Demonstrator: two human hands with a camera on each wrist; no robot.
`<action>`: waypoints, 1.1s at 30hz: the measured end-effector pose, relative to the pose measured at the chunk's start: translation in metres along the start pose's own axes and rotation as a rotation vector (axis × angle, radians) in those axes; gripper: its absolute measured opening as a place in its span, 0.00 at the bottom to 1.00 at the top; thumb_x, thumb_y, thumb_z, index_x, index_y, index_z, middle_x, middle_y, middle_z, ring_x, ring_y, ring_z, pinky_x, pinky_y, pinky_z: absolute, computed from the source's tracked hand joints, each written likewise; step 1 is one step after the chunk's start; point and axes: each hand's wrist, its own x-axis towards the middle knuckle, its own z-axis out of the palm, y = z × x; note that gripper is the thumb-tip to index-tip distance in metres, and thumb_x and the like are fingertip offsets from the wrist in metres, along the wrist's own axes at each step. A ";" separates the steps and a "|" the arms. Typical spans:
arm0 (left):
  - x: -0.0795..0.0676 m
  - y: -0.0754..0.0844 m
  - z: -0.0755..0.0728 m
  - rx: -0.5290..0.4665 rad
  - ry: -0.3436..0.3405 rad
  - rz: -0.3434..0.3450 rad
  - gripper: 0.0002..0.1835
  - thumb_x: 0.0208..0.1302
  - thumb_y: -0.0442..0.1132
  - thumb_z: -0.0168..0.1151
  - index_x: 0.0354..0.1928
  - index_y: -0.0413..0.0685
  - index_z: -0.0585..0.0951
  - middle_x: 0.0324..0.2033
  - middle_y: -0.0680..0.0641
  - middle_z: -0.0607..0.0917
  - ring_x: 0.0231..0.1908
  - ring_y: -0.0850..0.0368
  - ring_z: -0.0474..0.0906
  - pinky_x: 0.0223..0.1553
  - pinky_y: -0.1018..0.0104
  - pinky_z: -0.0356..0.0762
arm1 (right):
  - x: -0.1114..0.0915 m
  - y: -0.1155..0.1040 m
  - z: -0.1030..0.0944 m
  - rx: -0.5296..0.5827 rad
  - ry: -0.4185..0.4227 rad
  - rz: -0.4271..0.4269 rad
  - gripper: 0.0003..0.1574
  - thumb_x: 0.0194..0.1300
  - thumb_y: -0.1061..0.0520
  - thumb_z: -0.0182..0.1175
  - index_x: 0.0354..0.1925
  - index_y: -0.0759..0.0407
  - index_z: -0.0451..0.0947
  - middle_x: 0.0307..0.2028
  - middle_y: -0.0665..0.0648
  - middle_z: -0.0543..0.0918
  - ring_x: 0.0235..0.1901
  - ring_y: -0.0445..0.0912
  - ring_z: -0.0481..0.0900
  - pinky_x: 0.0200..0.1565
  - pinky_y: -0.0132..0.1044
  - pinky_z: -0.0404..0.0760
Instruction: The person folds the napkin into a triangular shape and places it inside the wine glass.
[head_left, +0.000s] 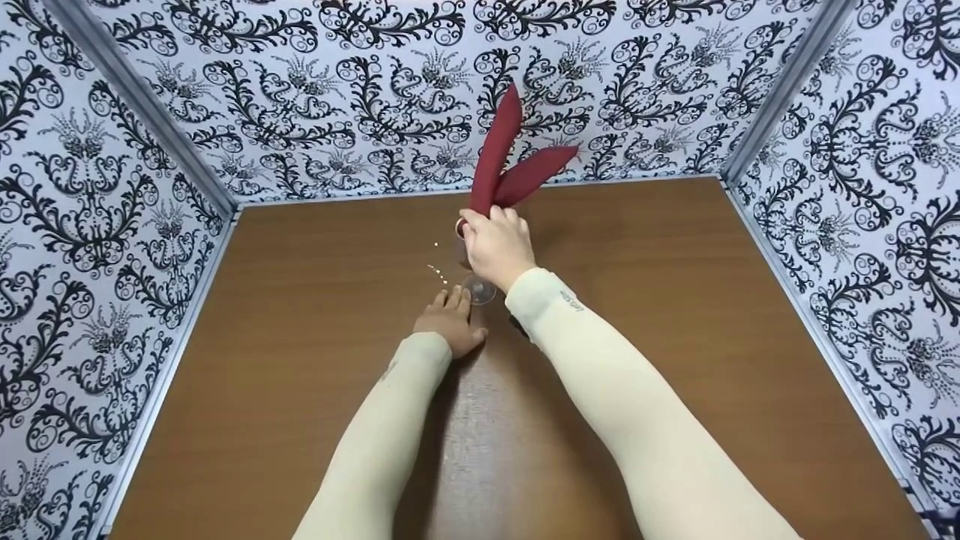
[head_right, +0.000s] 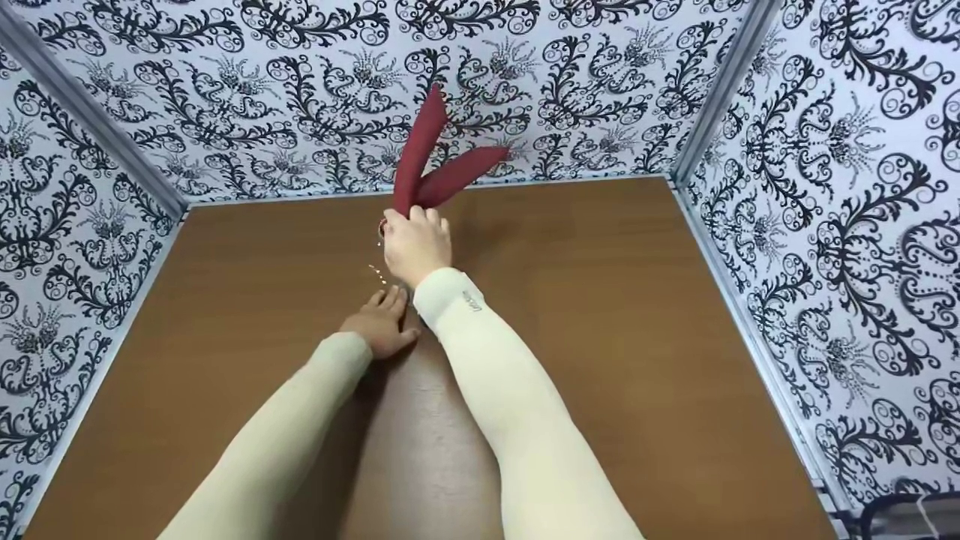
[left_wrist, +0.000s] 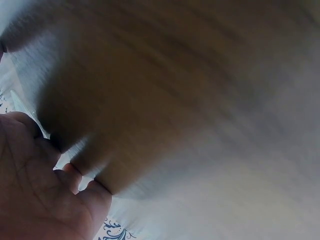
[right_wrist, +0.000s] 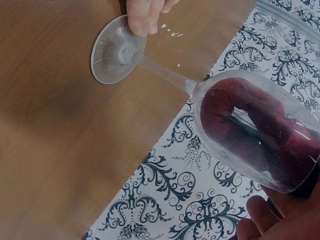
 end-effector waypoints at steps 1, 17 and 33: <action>-0.001 0.000 0.000 -0.003 -0.004 -0.001 0.49 0.57 0.72 0.41 0.73 0.51 0.45 0.73 0.48 0.45 0.72 0.45 0.43 0.68 0.50 0.52 | -0.001 0.000 0.001 0.001 0.002 -0.001 0.23 0.69 0.42 0.41 0.59 0.38 0.71 0.50 0.56 0.77 0.51 0.55 0.70 0.53 0.50 0.67; 0.000 0.001 0.001 -0.006 -0.005 -0.014 0.49 0.57 0.72 0.42 0.73 0.51 0.46 0.73 0.49 0.45 0.72 0.46 0.43 0.68 0.49 0.51 | -0.003 0.002 0.006 -0.013 0.027 -0.019 0.25 0.69 0.40 0.40 0.60 0.38 0.70 0.50 0.58 0.77 0.49 0.56 0.71 0.51 0.52 0.68; 0.002 0.000 0.004 0.008 -0.022 -0.013 0.49 0.58 0.72 0.40 0.73 0.52 0.44 0.73 0.50 0.43 0.72 0.46 0.41 0.68 0.48 0.51 | -0.005 0.005 0.010 -0.017 0.025 -0.026 0.27 0.69 0.38 0.38 0.63 0.37 0.67 0.52 0.59 0.75 0.50 0.56 0.71 0.52 0.52 0.68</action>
